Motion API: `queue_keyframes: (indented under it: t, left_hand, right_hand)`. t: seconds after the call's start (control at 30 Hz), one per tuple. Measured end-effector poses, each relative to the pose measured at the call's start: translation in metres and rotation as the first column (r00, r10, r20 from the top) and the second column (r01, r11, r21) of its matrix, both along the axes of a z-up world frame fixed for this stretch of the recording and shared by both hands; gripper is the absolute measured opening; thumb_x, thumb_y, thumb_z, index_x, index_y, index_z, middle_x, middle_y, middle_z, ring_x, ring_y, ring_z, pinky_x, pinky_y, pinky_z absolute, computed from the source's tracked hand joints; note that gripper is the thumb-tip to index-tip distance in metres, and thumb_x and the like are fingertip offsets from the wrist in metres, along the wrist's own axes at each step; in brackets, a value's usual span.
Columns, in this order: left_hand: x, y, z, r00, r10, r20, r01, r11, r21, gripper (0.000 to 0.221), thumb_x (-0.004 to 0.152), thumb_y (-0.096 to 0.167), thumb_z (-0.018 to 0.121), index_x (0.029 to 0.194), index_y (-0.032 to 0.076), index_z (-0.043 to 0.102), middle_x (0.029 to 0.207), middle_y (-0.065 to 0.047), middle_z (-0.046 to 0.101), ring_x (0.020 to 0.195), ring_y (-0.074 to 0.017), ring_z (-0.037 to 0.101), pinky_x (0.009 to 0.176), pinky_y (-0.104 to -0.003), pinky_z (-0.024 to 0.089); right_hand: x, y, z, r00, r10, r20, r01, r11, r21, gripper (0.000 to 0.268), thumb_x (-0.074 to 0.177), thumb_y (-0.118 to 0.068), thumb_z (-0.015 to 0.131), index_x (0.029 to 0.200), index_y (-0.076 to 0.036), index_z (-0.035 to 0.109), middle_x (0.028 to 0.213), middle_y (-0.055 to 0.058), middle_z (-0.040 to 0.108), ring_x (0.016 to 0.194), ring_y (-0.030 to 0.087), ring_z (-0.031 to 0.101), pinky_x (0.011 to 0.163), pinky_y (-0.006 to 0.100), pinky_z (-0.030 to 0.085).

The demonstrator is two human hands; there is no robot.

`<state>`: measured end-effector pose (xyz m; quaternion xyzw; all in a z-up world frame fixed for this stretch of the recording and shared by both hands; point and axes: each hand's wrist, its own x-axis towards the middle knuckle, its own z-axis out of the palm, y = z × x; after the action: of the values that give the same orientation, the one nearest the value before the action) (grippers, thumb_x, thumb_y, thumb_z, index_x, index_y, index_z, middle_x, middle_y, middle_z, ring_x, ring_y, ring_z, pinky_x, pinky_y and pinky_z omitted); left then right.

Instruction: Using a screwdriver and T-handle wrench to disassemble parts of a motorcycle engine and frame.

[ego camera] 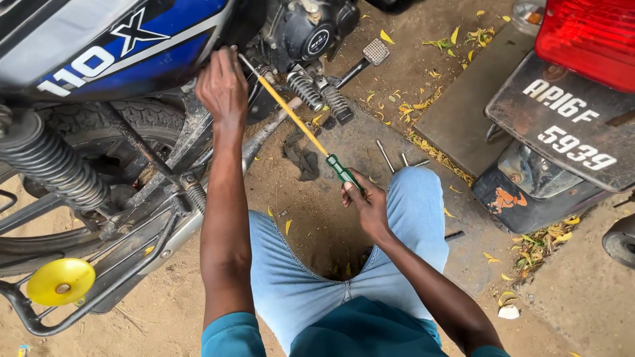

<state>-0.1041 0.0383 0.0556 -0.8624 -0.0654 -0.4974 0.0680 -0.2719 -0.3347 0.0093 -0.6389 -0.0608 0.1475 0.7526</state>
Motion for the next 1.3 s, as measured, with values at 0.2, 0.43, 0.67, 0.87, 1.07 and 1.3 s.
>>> queue_keyframes:
  t: [0.2, 0.43, 0.67, 0.87, 1.07, 1.3]
  left_hand:
    - [-0.016, -0.016, 0.028, 0.999, 0.011, -0.035, -0.012, 0.999, -0.032, 0.012, 0.107, 0.015, 0.067, 0.097, 0.009, 0.064, 0.080, -0.006, 0.070, 0.058, -0.0147, 0.063, 0.051, -0.033, 0.052]
    - [-0.026, -0.026, 0.043, 0.999, -0.014, -0.043, 0.013, 1.000, -0.021, 0.008, 0.103, 0.012, 0.068, 0.101, 0.006, 0.062, 0.085, -0.010, 0.070, 0.065, -0.0190, 0.066, 0.059, -0.037, 0.054]
    - [-0.021, -0.019, 0.031, 0.999, -0.032, -0.042, 0.030, 0.998, -0.056, 0.007, 0.104, 0.010, 0.069, 0.103, 0.006, 0.063, 0.085, -0.010, 0.069, 0.067, -0.0192, 0.068, 0.061, -0.038, 0.056]
    - [-0.023, -0.017, 0.025, 0.998, -0.052, -0.044, 0.050, 0.997, -0.053, 0.007, 0.103, 0.009, 0.069, 0.105, 0.004, 0.064, 0.088, -0.010, 0.069, 0.069, -0.0194, 0.069, 0.061, -0.037, 0.057]
    - [-0.016, -0.014, 0.011, 0.999, -0.015, -0.042, 0.012, 0.997, -0.070, 0.006, 0.102, 0.009, 0.068, 0.104, 0.003, 0.068, 0.087, -0.010, 0.069, 0.070, -0.0186, 0.069, 0.063, -0.036, 0.059]
    - [-0.016, -0.034, 0.013, 0.995, -0.042, -0.085, 0.006, 0.922, -0.386, 0.018, 0.100, 0.003, 0.060, 0.111, 0.005, 0.074, 0.087, -0.014, 0.077, 0.066, -0.0175, 0.071, 0.060, -0.034, 0.057]
  right_hand:
    - [0.003, 0.003, 0.011, 1.000, 0.022, 0.001, -0.022, 1.000, -0.015, 0.041, 0.103, -0.008, 0.059, 0.143, 0.001, 0.058, 0.091, 0.005, 0.067, 0.073, 0.011, 0.063, 0.066, 0.028, 0.056]
    - [0.008, 0.006, 0.011, 1.000, 0.028, -0.004, -0.028, 0.999, -0.015, 0.041, 0.103, -0.009, 0.059, 0.143, 0.002, 0.058, 0.089, 0.006, 0.066, 0.073, 0.011, 0.063, 0.065, 0.027, 0.056]
    - [0.012, 0.004, 0.014, 0.998, 0.041, 0.044, -0.036, 0.995, -0.090, 0.045, 0.102, -0.011, 0.060, 0.144, 0.001, 0.055, 0.089, 0.007, 0.069, 0.071, 0.011, 0.065, 0.062, 0.027, 0.057]
    - [0.024, -0.006, 0.038, 0.918, 0.186, -0.351, -0.130, 0.976, 0.177, 0.040, 0.103, -0.017, 0.049, 0.137, 0.000, 0.060, 0.072, 0.003, 0.060, 0.052, 0.009, 0.051, 0.044, 0.025, 0.044]
    - [0.029, -0.006, 0.040, 0.899, 0.265, -0.349, -0.187, 0.952, 0.240, 0.041, 0.112, -0.026, 0.051, 0.134, 0.006, 0.065, 0.065, -0.006, 0.046, 0.049, 0.002, 0.039, 0.041, 0.021, 0.033]
    - [0.014, 0.002, 0.039, 0.990, 0.140, -0.033, -0.144, 0.977, -0.159, 0.039, 0.105, -0.018, 0.054, 0.140, -0.004, 0.059, 0.067, -0.005, 0.051, 0.050, 0.003, 0.041, 0.042, 0.023, 0.036]
